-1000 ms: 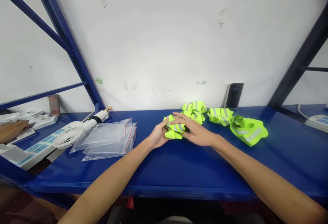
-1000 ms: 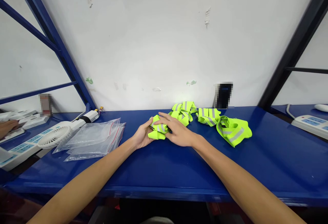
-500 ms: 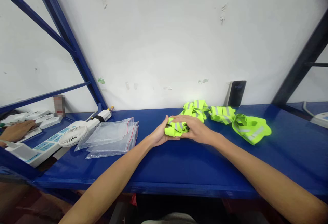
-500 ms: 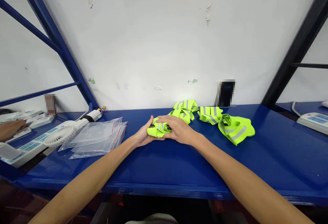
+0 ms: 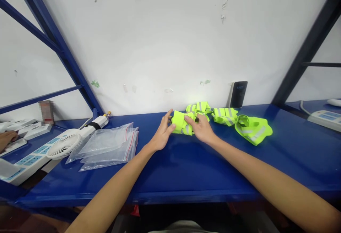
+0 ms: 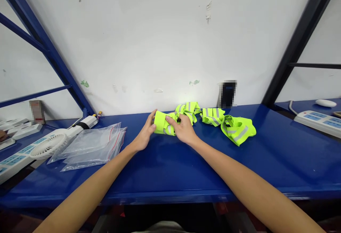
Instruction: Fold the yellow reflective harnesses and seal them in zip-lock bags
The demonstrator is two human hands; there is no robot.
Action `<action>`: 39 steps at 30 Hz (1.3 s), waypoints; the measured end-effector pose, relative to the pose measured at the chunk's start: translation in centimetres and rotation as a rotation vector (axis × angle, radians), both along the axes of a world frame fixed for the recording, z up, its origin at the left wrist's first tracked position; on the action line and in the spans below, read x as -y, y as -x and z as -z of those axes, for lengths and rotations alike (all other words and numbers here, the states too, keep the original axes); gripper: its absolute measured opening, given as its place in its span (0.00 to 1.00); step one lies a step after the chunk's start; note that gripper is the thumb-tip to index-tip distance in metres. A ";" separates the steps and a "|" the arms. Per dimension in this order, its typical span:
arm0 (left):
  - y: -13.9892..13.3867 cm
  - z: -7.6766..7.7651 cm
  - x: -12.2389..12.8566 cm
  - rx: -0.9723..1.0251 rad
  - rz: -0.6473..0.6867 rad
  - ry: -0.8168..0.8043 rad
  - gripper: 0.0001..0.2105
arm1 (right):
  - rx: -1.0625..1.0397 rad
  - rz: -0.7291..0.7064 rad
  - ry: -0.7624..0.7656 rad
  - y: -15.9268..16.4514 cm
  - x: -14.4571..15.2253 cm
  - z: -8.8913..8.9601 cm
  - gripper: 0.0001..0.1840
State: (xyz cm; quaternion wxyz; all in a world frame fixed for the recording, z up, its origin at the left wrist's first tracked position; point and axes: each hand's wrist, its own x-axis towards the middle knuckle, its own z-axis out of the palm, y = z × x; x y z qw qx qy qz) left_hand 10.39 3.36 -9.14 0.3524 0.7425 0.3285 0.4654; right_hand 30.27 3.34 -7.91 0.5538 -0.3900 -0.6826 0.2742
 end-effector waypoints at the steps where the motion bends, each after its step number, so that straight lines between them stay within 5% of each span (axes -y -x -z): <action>1: -0.2 -0.2 0.2 -0.020 0.012 -0.049 0.32 | 0.018 -0.026 0.026 -0.1 0.0 0.0 0.20; 6: -1.4 -0.4 1.1 -0.091 0.008 -0.120 0.16 | 0.090 -0.122 0.149 -0.1 -0.1 0.6 0.23; 11: -2.6 0.9 1.3 -0.014 -0.143 -0.149 0.11 | -0.054 -0.109 0.243 1.0 0.3 1.0 0.21; 15: -3.2 1.1 1.5 0.074 -0.261 -0.165 0.11 | -0.189 -0.185 0.294 1.8 1.2 0.7 0.26; 19: -3.1 0.5 1.3 0.153 -0.302 -0.165 0.11 | -0.070 -0.245 0.275 1.6 1.4 0.7 0.22; 25: -2.9 1.4 0.1 0.341 -0.189 0.076 0.16 | 0.122 -0.260 0.213 1.2 1.1 1.3 0.25; 29: -3.1 1.8 0.0 0.459 -0.171 0.194 0.18 | 0.206 -0.179 0.127 1.4 1.2 1.6 0.23; 34: -3.8 1.5 0.2 0.468 -0.299 0.130 0.18 | 0.202 0.008 0.091 2.2 1.3 2.0 0.22; 39: -3.8 0.9 0.1 0.435 -0.278 0.082 0.18 | 0.013 -0.033 0.187 2.1 1.2 1.6 0.23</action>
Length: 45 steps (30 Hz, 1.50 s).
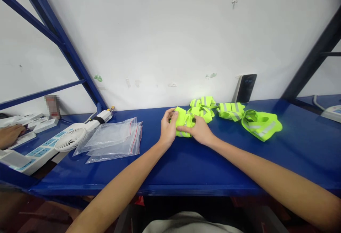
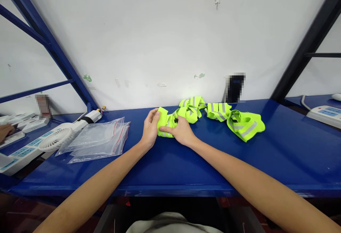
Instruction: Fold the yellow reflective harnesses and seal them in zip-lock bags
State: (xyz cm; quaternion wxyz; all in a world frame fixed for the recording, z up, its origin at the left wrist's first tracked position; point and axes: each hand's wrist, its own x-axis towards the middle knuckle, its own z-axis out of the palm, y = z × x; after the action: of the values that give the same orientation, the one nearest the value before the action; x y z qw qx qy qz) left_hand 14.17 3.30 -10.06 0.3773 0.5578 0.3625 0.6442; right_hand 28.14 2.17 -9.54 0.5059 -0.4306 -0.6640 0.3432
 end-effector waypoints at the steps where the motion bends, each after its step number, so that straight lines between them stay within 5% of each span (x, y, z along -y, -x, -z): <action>1: 0.2 -0.1 -0.1 -0.041 0.020 -0.016 0.19 | -0.050 -0.021 0.029 -0.1 0.0 -0.2 0.23; 11: 0.5 0.0 0.4 -0.143 0.187 -0.036 0.25 | -0.635 -0.256 0.274 -0.5 -0.5 -1.3 0.24; 17: -0.7 1.0 0.5 0.049 0.078 0.110 0.28 | -0.633 -0.186 0.189 0.8 0.1 -0.1 0.23; 23: -0.5 1.3 -0.2 0.181 0.367 0.180 0.38 | -0.550 -0.130 0.086 -0.1 -1.0 0.9 0.31; 28: -0.8 0.8 0.4 0.097 0.318 0.140 0.41 | -0.616 -0.071 0.134 -0.2 -1.1 0.5 0.27; 36: -1.8 0.3 0.2 0.187 0.258 0.095 0.29 | -0.707 -0.072 0.234 0.6 -1.2 -0.7 0.23; 45: -0.4 0.3 0.8 -0.050 0.597 0.271 0.31 | -0.632 -0.002 0.147 -1.1 -2.0 -1.2 0.23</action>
State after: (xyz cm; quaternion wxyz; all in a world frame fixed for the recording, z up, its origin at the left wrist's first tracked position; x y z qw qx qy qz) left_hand 14.60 2.45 -10.38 0.6111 0.6000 0.2747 0.4371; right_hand 29.29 4.13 -8.32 0.6542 -0.3374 -0.4479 0.5075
